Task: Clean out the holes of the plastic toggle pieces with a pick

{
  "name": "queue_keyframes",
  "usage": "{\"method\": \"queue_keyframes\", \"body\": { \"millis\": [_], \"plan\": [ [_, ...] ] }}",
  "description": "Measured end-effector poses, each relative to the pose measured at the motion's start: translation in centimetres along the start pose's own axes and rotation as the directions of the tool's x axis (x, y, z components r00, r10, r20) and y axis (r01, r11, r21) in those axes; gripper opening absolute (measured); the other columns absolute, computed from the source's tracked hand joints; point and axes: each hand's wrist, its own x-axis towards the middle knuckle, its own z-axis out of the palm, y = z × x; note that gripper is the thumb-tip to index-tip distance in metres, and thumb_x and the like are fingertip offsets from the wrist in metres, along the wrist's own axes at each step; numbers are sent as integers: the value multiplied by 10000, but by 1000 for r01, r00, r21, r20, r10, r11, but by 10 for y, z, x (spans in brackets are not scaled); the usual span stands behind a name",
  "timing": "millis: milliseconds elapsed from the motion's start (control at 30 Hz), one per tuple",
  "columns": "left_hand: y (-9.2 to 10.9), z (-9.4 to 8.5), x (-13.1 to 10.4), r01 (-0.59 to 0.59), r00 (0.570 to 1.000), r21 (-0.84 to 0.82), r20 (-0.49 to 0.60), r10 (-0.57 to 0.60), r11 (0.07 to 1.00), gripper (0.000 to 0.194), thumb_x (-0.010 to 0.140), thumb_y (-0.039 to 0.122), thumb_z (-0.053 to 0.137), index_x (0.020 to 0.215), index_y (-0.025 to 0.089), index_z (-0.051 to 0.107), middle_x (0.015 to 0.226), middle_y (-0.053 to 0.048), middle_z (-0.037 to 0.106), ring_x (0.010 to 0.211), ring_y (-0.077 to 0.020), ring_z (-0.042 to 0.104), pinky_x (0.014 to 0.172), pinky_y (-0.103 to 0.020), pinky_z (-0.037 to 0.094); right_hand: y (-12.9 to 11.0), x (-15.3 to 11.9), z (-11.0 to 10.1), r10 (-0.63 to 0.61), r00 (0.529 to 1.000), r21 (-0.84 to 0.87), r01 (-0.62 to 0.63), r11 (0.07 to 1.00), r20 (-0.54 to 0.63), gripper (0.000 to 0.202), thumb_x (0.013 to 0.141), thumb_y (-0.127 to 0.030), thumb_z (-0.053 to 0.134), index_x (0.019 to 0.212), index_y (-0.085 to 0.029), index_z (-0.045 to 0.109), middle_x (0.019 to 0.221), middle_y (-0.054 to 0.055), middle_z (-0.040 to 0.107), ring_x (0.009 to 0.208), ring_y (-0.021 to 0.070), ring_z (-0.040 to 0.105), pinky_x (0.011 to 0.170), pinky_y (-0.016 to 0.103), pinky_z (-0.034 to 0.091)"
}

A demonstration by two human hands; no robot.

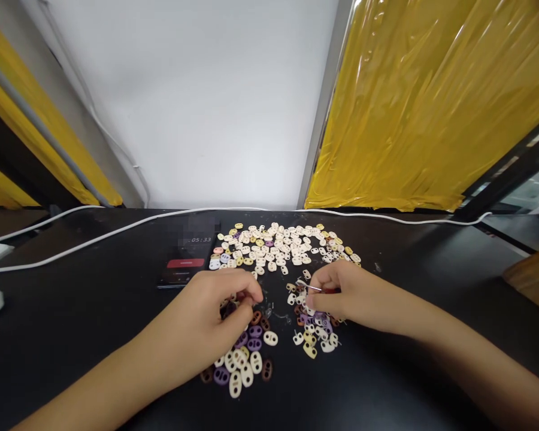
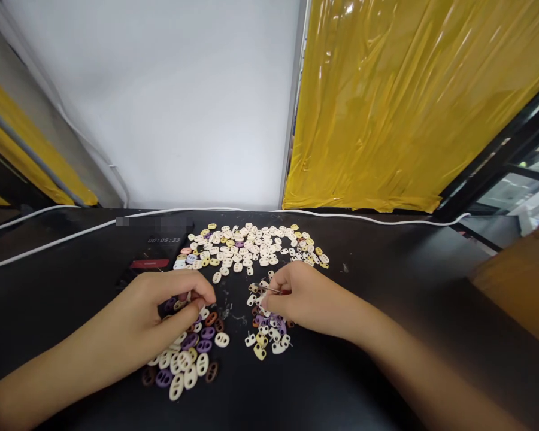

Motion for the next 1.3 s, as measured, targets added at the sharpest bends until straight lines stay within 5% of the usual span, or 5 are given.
{"method": "queue_keyframes", "body": {
  "millis": [233,400,600,1000,1300],
  "plan": [
    [-1,2,-2,-69,993,95,104,59,993,216,882,142,481,892,233,677,866,-20,701,816,-202,660,727,-308,491,3,1,-10,20,998,-144,-28,989,-57,145,750,-248,654,624,-185,621,480,-54,473,461,92,373,446,237,225],
    [-5,-9,3,-90,996,119,2,91,989,210,915,198,497,935,233,703,924,-40,723,869,-221,671,780,-320,509,6,7,-8,-89,986,-34,85,996,-144,308,832,-365,630,610,-194,500,532,-58,446,502,95,386,488,248,263],
    [-25,-25,13,-39,990,222,-123,67,974,195,934,244,523,960,228,715,983,-38,744,901,-220,681,832,-320,524,6,8,-8,-153,947,-17,154,988,-282,294,894,-422,579,713,-192,546,584,-61,421,550,107,361,528,258,266],
    [-29,-20,74,-126,991,411,18,130,903,235,838,120,543,916,209,747,941,-59,762,896,-246,680,789,-351,495,9,14,-8,-328,847,-249,241,938,-419,223,880,-328,564,698,-200,559,565,-46,487,545,128,438,565,270,327],
    [-23,-24,90,-140,986,431,144,85,892,179,820,145,583,784,192,753,759,-44,758,713,-200,679,662,-285,445,8,13,-3,-353,844,-243,272,931,-405,164,866,-287,572,728,-200,590,592,-23,570,557,134,488,604,272,385]
  ]
}}
